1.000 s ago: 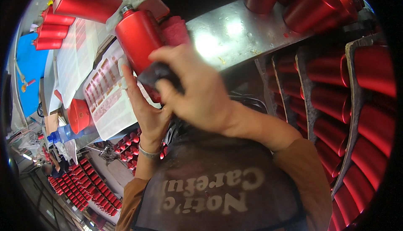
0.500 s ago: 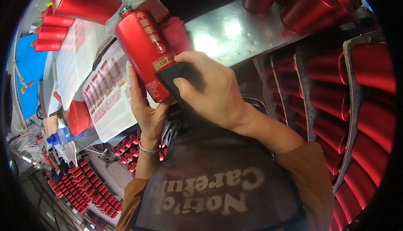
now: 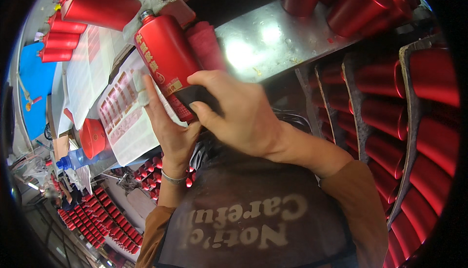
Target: The person applies adhesive labels to red cylindrical containers, smoothing each label with a black tool and their fingers. They handle the containers one at a time, rotate them to align the label, and place finished units back into a tray.
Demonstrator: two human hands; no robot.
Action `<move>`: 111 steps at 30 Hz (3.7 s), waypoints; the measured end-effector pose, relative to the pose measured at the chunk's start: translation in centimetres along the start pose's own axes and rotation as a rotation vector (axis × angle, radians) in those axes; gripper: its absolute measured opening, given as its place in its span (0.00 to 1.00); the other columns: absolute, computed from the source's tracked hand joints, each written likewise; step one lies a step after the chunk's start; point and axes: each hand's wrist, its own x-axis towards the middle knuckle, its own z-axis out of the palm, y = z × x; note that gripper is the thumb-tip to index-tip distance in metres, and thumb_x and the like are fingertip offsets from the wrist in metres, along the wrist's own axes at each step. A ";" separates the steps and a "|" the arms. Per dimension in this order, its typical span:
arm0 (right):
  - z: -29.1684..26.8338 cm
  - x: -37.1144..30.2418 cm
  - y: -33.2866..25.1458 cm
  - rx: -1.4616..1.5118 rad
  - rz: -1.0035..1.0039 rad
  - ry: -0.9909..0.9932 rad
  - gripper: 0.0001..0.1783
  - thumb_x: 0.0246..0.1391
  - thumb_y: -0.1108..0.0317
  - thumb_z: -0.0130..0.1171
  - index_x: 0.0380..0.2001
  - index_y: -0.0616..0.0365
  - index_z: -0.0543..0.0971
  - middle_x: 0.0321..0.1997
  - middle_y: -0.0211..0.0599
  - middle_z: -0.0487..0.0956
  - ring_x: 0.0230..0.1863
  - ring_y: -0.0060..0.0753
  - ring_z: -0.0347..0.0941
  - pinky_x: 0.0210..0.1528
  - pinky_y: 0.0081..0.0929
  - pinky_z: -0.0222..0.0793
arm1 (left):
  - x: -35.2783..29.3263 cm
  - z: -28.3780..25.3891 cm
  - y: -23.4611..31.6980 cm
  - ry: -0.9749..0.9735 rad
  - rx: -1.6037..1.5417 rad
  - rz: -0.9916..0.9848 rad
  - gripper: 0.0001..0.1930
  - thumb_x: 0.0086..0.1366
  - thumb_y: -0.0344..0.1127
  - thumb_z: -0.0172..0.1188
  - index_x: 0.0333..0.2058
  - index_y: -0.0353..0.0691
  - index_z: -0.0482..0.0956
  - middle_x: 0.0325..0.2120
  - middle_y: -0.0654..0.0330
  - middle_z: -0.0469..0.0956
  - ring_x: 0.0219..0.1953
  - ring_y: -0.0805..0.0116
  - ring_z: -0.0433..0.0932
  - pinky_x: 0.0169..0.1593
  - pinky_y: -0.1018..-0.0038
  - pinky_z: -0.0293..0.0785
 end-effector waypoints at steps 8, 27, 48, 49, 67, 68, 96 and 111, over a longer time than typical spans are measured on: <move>-0.8 -0.2 3.0 0.191 0.405 -0.013 0.17 0.60 0.71 0.61 0.51 0.63 0.75 0.36 0.32 0.82 0.37 0.16 0.75 0.39 0.17 0.72 | -0.5 0.6 -1.2 -0.007 -0.270 -0.123 0.55 0.51 0.34 0.77 0.71 0.28 0.50 0.65 0.39 0.63 0.67 0.47 0.65 0.67 0.61 0.63; -0.5 0.1 1.9 -0.045 0.115 -0.025 0.18 0.56 0.71 0.64 0.50 0.63 0.77 0.39 0.45 0.83 0.38 0.34 0.83 0.40 0.27 0.77 | 1.2 -0.8 0.6 -0.029 0.123 0.112 0.52 0.47 0.33 0.76 0.70 0.34 0.58 0.71 0.36 0.52 0.69 0.39 0.59 0.68 0.54 0.58; -0.6 0.0 0.9 0.336 0.254 0.039 0.23 0.55 0.75 0.63 0.55 0.63 0.75 0.45 0.39 0.82 0.43 0.26 0.79 0.46 0.24 0.75 | -0.4 -1.9 0.6 -0.129 0.013 0.054 0.59 0.47 0.35 0.76 0.73 0.35 0.47 0.71 0.33 0.46 0.72 0.40 0.52 0.70 0.54 0.52; -0.4 0.2 0.6 0.135 0.036 -0.006 0.22 0.55 0.76 0.63 0.54 0.64 0.75 0.44 0.38 0.82 0.41 0.27 0.80 0.44 0.24 0.75 | 0.0 -1.5 0.8 -0.138 0.079 0.076 0.58 0.44 0.33 0.75 0.73 0.37 0.50 0.71 0.33 0.48 0.70 0.38 0.55 0.68 0.52 0.55; -0.8 0.3 1.1 0.127 0.171 -0.008 0.20 0.53 0.70 0.64 0.49 0.65 0.77 0.41 0.47 0.82 0.37 0.40 0.82 0.41 0.31 0.77 | -0.2 -0.6 0.2 -0.004 0.012 0.048 0.54 0.49 0.33 0.77 0.70 0.28 0.53 0.69 0.35 0.56 0.70 0.39 0.59 0.69 0.58 0.58; -0.3 0.5 0.8 0.073 0.064 -0.019 0.19 0.53 0.70 0.64 0.48 0.64 0.77 0.41 0.49 0.82 0.38 0.46 0.82 0.41 0.34 0.77 | 0.0 -0.5 0.5 -0.035 0.073 0.050 0.54 0.49 0.33 0.77 0.70 0.30 0.53 0.69 0.35 0.55 0.70 0.38 0.58 0.70 0.57 0.57; -0.7 -0.3 0.9 0.002 0.040 -0.072 0.18 0.56 0.73 0.63 0.50 0.66 0.78 0.41 0.45 0.84 0.40 0.35 0.83 0.43 0.25 0.77 | -0.4 0.1 0.7 0.017 0.032 0.051 0.50 0.49 0.31 0.76 0.69 0.30 0.59 0.68 0.36 0.58 0.70 0.38 0.59 0.69 0.56 0.59; -1.1 0.9 1.9 0.009 0.193 -0.077 0.20 0.54 0.69 0.63 0.50 0.63 0.78 0.38 0.50 0.83 0.38 0.47 0.83 0.41 0.33 0.77 | -0.6 0.1 -0.2 0.018 -0.048 -0.035 0.48 0.51 0.26 0.72 0.70 0.31 0.57 0.64 0.36 0.65 0.66 0.41 0.66 0.65 0.60 0.65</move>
